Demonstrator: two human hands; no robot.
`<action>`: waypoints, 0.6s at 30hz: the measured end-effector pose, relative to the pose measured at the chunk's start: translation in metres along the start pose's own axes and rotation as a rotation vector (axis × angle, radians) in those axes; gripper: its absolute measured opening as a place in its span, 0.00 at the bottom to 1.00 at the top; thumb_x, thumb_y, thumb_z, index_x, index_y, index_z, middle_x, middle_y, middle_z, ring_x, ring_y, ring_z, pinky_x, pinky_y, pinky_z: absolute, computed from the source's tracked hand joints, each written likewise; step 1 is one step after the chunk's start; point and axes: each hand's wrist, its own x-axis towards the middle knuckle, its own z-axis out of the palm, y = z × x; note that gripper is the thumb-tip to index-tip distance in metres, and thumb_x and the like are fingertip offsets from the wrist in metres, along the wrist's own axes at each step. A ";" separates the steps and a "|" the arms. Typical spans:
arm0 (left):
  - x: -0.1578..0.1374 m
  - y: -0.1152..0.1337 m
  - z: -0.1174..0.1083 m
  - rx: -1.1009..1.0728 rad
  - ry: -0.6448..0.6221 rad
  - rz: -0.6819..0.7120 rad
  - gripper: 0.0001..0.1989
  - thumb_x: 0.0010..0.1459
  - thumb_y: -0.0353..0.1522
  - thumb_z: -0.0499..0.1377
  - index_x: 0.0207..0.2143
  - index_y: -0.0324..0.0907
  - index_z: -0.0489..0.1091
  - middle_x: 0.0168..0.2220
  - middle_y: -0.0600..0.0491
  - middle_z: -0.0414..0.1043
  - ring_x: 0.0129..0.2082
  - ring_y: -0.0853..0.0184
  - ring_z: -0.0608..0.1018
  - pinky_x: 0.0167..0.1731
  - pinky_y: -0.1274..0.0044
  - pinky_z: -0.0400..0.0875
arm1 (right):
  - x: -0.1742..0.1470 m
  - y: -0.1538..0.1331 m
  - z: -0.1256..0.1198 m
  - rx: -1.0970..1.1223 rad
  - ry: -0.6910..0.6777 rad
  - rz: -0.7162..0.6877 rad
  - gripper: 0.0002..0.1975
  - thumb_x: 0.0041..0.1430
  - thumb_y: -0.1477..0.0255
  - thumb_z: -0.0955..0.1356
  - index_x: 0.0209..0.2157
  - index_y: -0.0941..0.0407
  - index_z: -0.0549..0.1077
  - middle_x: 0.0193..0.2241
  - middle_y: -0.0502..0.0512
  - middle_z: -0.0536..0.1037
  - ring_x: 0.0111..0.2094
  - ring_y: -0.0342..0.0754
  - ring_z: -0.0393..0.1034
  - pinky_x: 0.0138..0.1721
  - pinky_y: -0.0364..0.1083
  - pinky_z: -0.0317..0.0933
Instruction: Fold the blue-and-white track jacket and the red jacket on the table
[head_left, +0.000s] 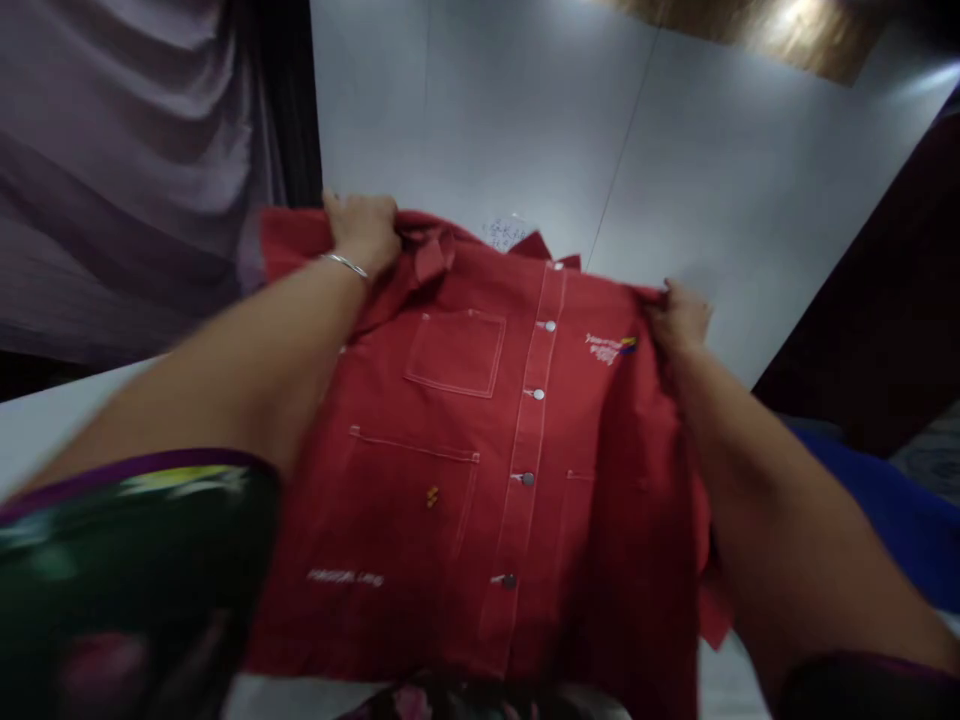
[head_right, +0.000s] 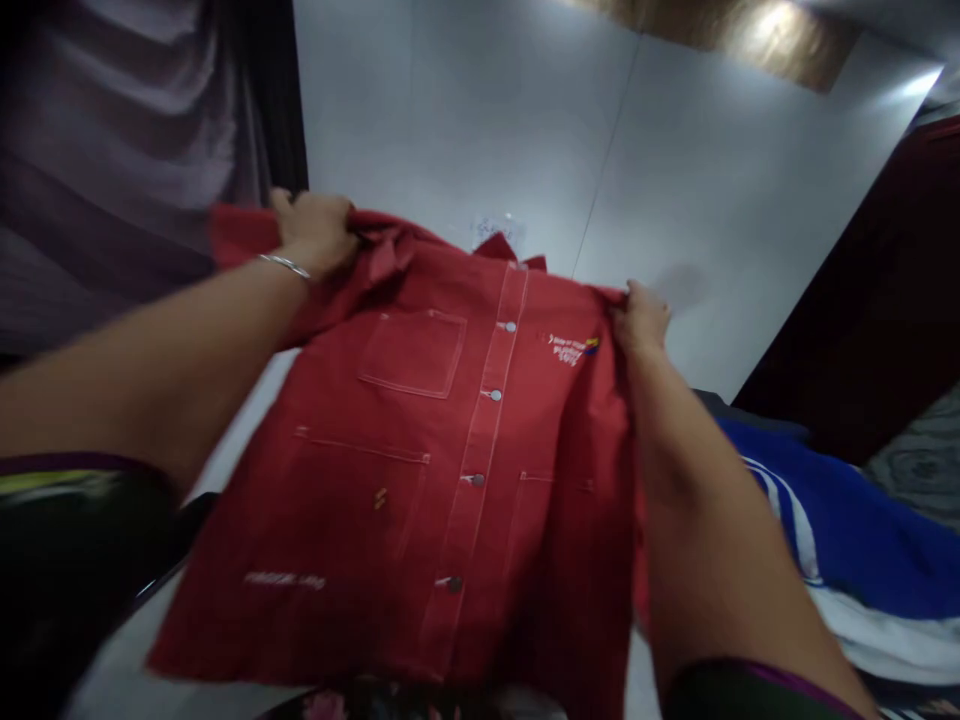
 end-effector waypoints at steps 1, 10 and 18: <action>-0.009 -0.001 0.027 0.033 0.001 -0.010 0.28 0.61 0.36 0.55 0.54 0.21 0.55 0.60 0.34 0.53 0.62 0.48 0.48 0.56 0.51 0.26 | -0.009 -0.008 0.026 -0.069 -0.035 0.035 0.32 0.53 0.70 0.70 0.57 0.67 0.62 0.52 0.76 0.68 0.55 0.60 0.58 0.54 0.61 0.44; -0.231 -0.085 0.221 0.193 -0.827 0.125 0.31 0.56 0.45 0.55 0.59 0.41 0.60 0.65 0.41 0.48 0.65 0.52 0.50 0.59 0.54 0.43 | -0.276 -0.028 0.141 0.174 -1.118 -0.246 0.30 0.58 0.59 0.65 0.60 0.53 0.60 0.63 0.60 0.54 0.65 0.58 0.43 0.61 0.62 0.37; -0.274 -0.120 0.235 0.204 -0.773 0.084 0.34 0.60 0.49 0.44 0.62 0.39 0.55 0.65 0.43 0.48 0.65 0.57 0.49 0.61 0.58 0.42 | -0.321 -0.003 0.137 0.139 -1.099 -0.121 0.26 0.62 0.61 0.60 0.60 0.54 0.61 0.63 0.57 0.54 0.66 0.52 0.40 0.63 0.57 0.33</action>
